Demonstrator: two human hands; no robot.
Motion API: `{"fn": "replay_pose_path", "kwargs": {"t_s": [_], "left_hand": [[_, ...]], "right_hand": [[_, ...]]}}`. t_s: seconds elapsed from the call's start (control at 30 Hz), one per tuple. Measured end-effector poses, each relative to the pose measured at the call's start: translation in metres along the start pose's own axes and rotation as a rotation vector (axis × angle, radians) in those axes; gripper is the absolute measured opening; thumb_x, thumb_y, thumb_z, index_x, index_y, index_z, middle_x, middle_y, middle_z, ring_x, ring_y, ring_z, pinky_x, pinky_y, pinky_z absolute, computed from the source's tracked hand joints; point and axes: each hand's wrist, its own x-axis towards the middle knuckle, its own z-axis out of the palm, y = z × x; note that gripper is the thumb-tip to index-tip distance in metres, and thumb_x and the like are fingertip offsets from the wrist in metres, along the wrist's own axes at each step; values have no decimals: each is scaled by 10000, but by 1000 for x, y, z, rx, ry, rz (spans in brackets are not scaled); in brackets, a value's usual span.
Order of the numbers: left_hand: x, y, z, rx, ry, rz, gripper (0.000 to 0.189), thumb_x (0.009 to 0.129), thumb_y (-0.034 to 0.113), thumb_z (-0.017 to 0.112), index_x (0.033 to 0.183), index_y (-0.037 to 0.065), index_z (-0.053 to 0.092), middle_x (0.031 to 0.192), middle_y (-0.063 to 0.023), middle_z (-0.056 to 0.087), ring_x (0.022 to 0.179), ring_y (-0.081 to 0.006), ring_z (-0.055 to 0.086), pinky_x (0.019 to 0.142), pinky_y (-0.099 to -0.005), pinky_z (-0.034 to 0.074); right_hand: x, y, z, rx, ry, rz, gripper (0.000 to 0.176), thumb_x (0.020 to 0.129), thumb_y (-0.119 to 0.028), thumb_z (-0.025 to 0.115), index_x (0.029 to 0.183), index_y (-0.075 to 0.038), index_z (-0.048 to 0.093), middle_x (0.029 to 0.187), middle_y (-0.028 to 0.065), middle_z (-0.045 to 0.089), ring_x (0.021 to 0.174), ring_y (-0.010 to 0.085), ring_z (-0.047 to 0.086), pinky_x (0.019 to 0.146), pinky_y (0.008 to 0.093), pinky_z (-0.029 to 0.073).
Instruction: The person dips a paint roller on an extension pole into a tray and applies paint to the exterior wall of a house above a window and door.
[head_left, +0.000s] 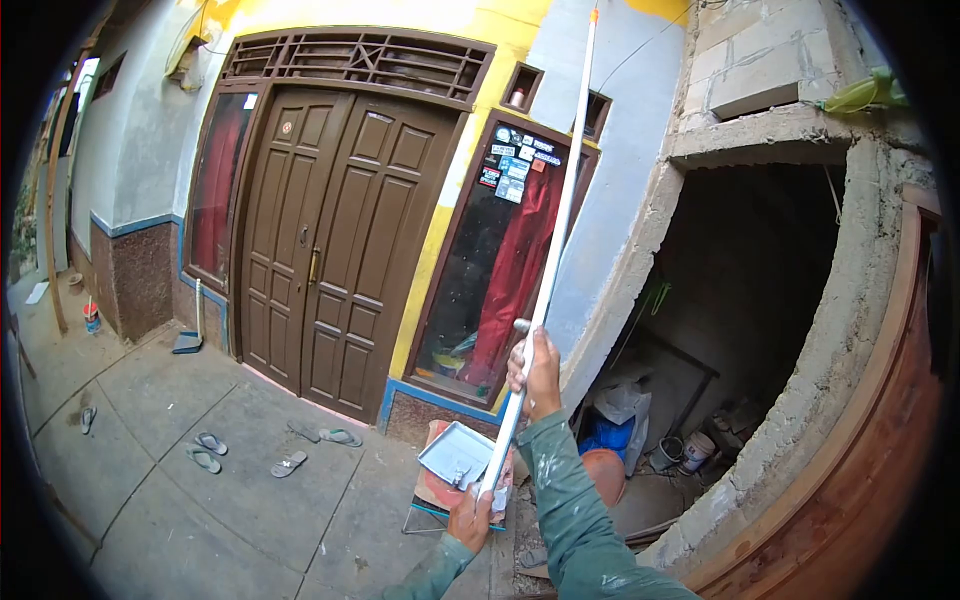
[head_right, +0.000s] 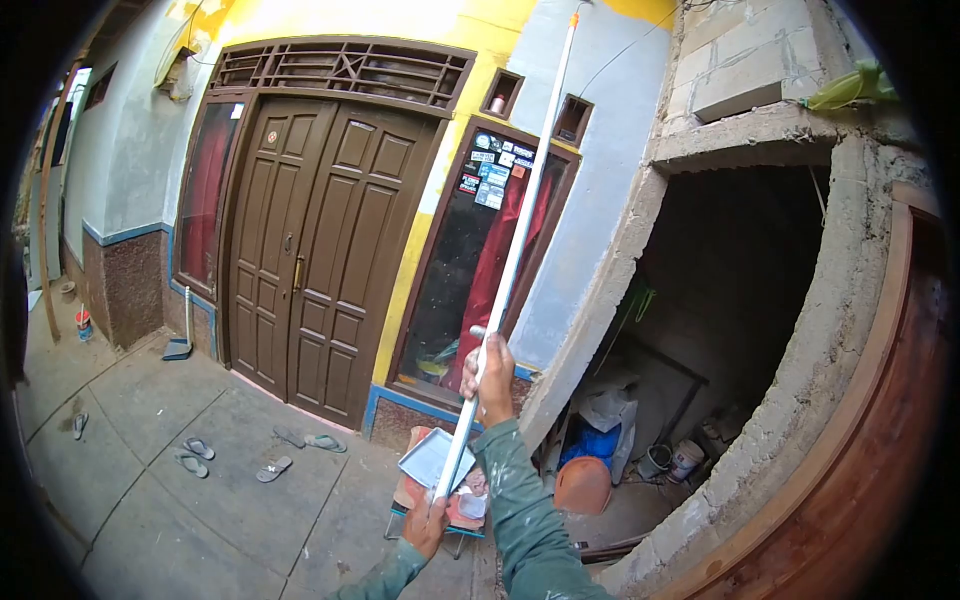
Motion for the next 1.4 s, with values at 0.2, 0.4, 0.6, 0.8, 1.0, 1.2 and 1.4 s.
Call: {"fn": "replay_pose_path", "kwargs": {"t_s": [0.2, 0.4, 0.6, 0.8, 1.0, 1.2, 1.4], "left_hand": [[-55, -26, -13, 44, 25, -88, 292, 982, 322, 437, 919, 43, 498, 530, -44, 467, 431, -142, 462, 414, -325, 355], [-21, 20, -6, -17, -38, -101, 297, 986, 325, 432, 924, 38, 479, 568, -24, 453, 466, -121, 444, 421, -300, 350], [16, 30, 6, 18, -81, 181, 289, 995, 307, 414, 950, 32, 491, 583, -27, 448, 476, -123, 428, 435, -306, 341], [-31, 29, -8, -15, -94, -102, 313, 983, 319, 442, 1017, 16, 514, 698, -153, 548, 619, -295, 566, 574, -390, 440], [-109, -48, -31, 129, 3, -169, 284, 939, 318, 549, 945, 35, 548, 655, -150, 558, 561, -284, 564, 542, -393, 440], [-166, -61, -57, 130, 115, -216, 305, 906, 316, 626, 836, 19, 604, 590, -55, 488, 572, -146, 444, 535, -343, 422], [-223, -103, -76, 284, 203, -168, 316, 882, 321, 661, 832, 16, 598, 587, -68, 492, 543, -147, 431, 496, -350, 419]], "right_hand": [[-52, 25, 1, 23, 36, 87, 374, 996, -398, 396, 1141, -64, 485, 593, -11, 394, 364, 59, 352, 310, 212, 296], [-21, -14, 8, 17, -7, -3, 399, 995, -394, 400, 1154, -37, 480, 607, -14, 393, 381, 55, 365, 313, 207, 299], [36, -63, 18, 17, -71, -72, 406, 1005, -356, 358, 1194, -7, 446, 598, -5, 407, 383, 63, 374, 325, 232, 340], [53, -51, 7, -24, -44, -58, 398, 1007, -350, 343, 1193, -14, 449, 599, 0, 418, 382, 70, 379, 330, 241, 344], [27, 0, 4, -31, 4, 58, 400, 993, -402, 379, 1168, -52, 465, 583, 9, 419, 368, 98, 393, 318, 268, 345], [-1, 47, 7, -37, -8, 130, 439, 983, -457, 391, 1163, -63, 463, 585, 12, 419, 369, 109, 407, 327, 282, 361], [-28, 76, 10, -9, 1, 194, 446, 984, -460, 390, 1160, -56, 464, 594, 15, 415, 381, 108, 403, 332, 282, 364]]}}
